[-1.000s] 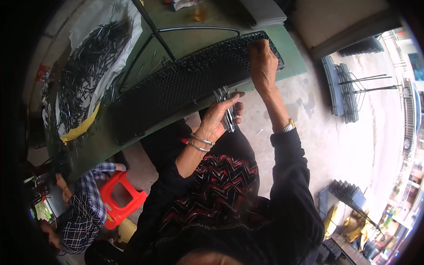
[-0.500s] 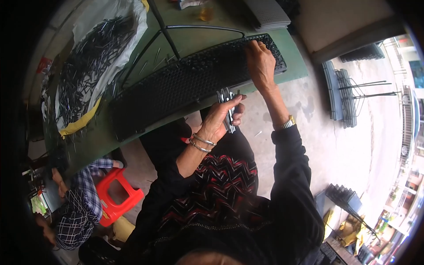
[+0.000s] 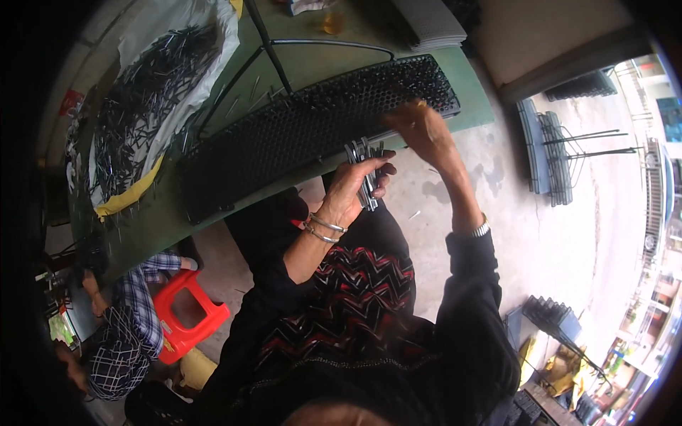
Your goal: Sorting and inspecting small metal components at a workbench in a fabrication setting.
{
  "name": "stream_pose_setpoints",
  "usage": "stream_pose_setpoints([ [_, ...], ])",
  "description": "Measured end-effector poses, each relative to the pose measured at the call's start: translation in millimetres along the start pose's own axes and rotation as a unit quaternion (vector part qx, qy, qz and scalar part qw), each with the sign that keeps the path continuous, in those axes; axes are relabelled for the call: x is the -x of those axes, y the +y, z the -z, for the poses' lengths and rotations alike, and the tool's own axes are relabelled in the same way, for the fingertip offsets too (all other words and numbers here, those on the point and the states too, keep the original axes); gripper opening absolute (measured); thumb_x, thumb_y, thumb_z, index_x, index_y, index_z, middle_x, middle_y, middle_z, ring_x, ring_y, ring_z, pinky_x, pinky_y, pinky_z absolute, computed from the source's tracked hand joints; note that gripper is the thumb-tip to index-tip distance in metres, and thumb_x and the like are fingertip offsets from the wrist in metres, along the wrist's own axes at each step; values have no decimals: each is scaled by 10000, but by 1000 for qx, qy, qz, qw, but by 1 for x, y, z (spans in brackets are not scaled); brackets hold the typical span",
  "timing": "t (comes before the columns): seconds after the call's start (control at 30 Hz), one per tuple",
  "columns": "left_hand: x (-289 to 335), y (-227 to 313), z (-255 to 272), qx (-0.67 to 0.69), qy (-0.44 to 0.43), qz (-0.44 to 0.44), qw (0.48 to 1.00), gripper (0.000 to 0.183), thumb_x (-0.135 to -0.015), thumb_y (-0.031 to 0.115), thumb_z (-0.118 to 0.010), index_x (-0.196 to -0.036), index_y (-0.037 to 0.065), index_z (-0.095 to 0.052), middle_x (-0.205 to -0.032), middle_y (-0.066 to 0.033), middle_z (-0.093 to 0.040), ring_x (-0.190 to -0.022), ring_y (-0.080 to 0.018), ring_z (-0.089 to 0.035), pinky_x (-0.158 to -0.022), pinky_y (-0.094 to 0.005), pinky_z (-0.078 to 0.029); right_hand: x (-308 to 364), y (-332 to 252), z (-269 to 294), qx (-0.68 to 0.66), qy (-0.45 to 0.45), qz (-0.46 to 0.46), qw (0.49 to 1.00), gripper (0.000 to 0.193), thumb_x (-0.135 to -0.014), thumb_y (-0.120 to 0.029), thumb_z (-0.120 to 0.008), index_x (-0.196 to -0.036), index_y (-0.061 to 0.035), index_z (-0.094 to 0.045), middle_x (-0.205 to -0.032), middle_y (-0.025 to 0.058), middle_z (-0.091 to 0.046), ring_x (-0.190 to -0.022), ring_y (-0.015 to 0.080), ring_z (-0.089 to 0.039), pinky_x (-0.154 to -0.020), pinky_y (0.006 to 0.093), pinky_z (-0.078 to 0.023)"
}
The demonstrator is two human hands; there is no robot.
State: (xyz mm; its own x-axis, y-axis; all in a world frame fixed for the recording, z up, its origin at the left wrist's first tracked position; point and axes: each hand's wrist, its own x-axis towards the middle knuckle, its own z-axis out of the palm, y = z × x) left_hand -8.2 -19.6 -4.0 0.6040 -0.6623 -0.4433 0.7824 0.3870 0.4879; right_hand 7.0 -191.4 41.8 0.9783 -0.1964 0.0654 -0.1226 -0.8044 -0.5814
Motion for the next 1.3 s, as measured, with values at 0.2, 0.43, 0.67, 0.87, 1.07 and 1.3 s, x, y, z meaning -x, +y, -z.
stream_pose_setpoints([
  [0.2, 1, 0, -11, -44, 15, -22, 999, 186, -852, 174, -629, -990, 51, -611, -896, -124, -690, -672, -127, -596, -498, -242, -419, 22, -3, 13, -177, -175, -24, 968, 123, -860, -112, -597, -908, -2, -626, -823, 74, -625, -769, 152, -608, -666, 285, -468],
  [0.43, -5, 0, -3, 14, 1, -1, 1000, 256, -902, 229, -589, -1092, 57, -603, -944, -118, -676, -765, -128, -621, -565, -271, -473, -11, -4, -1, -38, 216, 37, 975, 94, -892, -121, -543, -891, -34, -506, -769, 186, -604, -714, 391, -592, -619, 419, -461],
  [0.67, 1, 3, -6, 14, -8, 52, 999, 285, -906, 248, -606, -1079, 22, -596, -696, -11, -534, -552, -95, -487, -492, -231, -412, -38, 22, -27, 1, 261, 55, 964, 109, -899, -158, -551, -934, -57, -568, -796, 164, -630, -733, 350, -619, -648, 409, -472],
  [0.87, -2, -2, -4, 0, -13, 38, 999, 235, -897, 274, -622, -967, 52, -649, -672, 0, -549, -549, -79, -462, -461, -216, -360, -37, 17, -30, 157, 229, 68, 958, 101, -888, -165, -558, -959, -102, -594, -906, 139, -569, -843, 335, -592, -679, 403, -468],
  [1.07, -1, -2, -3, -19, -18, 33, 999, 248, -877, 288, -646, -976, 62, -666, -693, -2, -577, -565, -62, -474, -459, -199, -356, -10, 12, -10, 39, 144, 25, 989, 190, -881, -217, -606, -1018, -94, -650, -929, 124, -565, -843, 274, -589, -699, 376, -470],
  [1.3, 2, -2, -7, -46, -15, 34, 998, 246, -857, 274, -670, -987, 65, -678, -706, -13, -591, -551, -56, -474, -454, -190, -359, 20, 5, 16, -262, -190, -44, 945, 150, -874, -105, -595, -957, 17, -620, -843, 77, -622, -792, 146, -588, -693, 272, -469],
])
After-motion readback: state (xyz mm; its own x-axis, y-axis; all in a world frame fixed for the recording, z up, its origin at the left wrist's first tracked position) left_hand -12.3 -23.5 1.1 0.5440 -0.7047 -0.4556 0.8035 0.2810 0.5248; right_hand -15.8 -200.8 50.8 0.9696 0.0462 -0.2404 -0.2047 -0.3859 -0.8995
